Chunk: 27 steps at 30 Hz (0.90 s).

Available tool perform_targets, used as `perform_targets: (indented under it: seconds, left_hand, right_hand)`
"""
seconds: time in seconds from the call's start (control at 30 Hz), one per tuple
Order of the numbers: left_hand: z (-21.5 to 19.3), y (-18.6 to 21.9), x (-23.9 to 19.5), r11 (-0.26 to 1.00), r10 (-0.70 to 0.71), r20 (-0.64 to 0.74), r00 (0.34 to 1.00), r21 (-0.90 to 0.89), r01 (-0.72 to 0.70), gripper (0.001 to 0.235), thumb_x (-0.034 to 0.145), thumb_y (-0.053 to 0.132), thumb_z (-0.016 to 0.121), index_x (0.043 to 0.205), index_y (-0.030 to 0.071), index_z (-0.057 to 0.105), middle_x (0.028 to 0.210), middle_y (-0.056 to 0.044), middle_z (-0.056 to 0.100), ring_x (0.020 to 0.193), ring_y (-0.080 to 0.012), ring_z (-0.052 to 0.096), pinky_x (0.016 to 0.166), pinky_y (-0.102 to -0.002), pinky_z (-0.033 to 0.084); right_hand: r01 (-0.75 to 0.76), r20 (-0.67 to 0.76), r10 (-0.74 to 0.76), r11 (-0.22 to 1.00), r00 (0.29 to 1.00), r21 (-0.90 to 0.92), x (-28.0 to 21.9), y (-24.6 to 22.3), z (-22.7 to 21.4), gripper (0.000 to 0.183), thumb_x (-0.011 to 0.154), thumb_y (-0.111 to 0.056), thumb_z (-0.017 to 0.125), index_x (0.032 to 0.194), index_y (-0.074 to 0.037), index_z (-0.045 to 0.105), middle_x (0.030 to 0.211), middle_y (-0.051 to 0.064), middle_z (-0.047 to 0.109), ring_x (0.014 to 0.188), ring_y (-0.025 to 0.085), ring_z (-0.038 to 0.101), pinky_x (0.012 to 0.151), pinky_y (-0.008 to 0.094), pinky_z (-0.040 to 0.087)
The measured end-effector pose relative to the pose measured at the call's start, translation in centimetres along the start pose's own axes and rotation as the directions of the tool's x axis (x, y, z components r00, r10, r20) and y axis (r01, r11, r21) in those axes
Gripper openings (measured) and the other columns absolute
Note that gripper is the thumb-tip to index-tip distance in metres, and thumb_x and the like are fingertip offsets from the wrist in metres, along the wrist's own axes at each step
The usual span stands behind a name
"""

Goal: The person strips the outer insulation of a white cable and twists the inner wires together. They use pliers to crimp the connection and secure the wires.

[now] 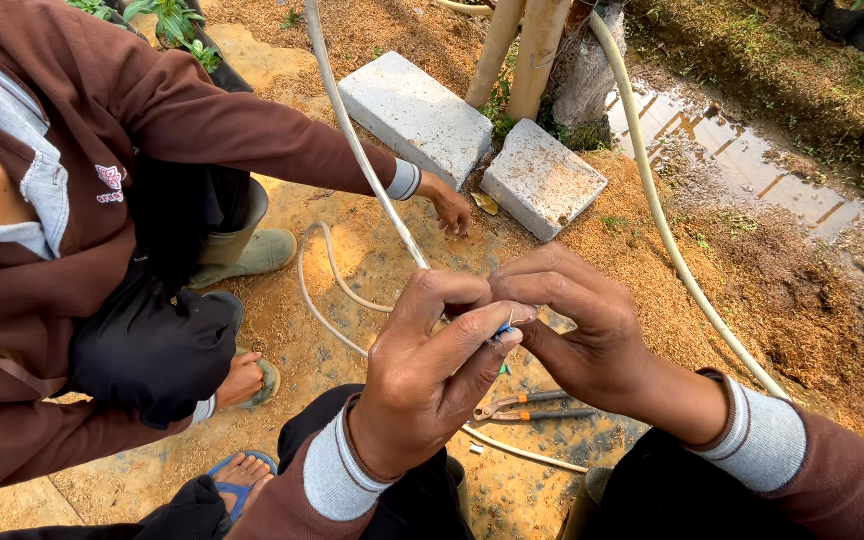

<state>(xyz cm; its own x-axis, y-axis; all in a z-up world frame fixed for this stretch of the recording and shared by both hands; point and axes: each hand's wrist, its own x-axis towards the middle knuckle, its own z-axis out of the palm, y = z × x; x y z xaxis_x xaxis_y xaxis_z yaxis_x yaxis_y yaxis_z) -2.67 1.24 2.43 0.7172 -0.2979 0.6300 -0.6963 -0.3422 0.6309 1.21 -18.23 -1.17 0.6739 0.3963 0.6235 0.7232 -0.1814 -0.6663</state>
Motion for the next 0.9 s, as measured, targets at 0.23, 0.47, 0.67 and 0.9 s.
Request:
perform_targets:
  seconds: [0.23,0.47,0.67,0.9]
  left_hand:
    - [-0.4,0.3,0.0,1.0,-0.006,-0.015,1.0,0.021,0.006,0.024,0.099,0.005,0.076,0.123,0.005,0.071,0.11,-0.008,0.062,0.099,-0.0205,0.067,0.083,-0.033,0.057]
    - [-0.7,0.8,-0.6,0.996,-0.041,-0.032,0.999,0.083,0.044,0.025,0.095,0.009,0.077,0.12,0.005,0.071,0.111,-0.008,0.064,0.1,-0.0243,0.067,0.084,-0.036,0.056]
    - [0.3,0.7,-2.2,0.909,-0.359,-0.071,0.931,-0.256,0.331,0.023,0.1,0.01,0.075,0.117,0.004,0.062,0.102,-0.006,0.07,0.093,-0.0135,0.071,0.079,-0.031,0.059]
    - [0.7,0.0,-3.3,0.935,-0.215,-0.059,0.975,-0.299,0.189,0.022,0.106,0.006,0.064,0.118,0.006,0.046,0.117,-0.01,0.056,0.093,-0.0127,0.05,0.085,-0.029,0.047]
  right_hand:
    - [-0.005,0.011,0.005,0.999,1.0,-0.035,-0.1,0.0,0.2,0.023,0.092,-0.006,0.076,0.112,-0.003,0.066,0.106,0.009,0.07,0.1,0.022,0.07,0.084,0.035,0.056]
    - [0.019,0.042,-0.017,0.999,0.999,-0.035,0.0,-0.1,0.1,0.019,0.095,-0.009,0.074,0.111,-0.006,0.066,0.108,0.008,0.07,0.101,0.022,0.07,0.086,0.034,0.057]
    - [0.021,0.055,-0.019,0.999,0.998,-0.034,0.1,-0.1,0.3,0.019,0.094,-0.009,0.074,0.111,-0.007,0.065,0.109,0.008,0.07,0.101,0.023,0.07,0.086,0.035,0.056]
    - [0.074,0.08,-0.069,0.995,0.994,-0.063,0.2,-0.6,0.4,0.021,0.092,-0.007,0.074,0.111,-0.01,0.067,0.108,0.008,0.069,0.098,0.023,0.068,0.084,0.036,0.053]
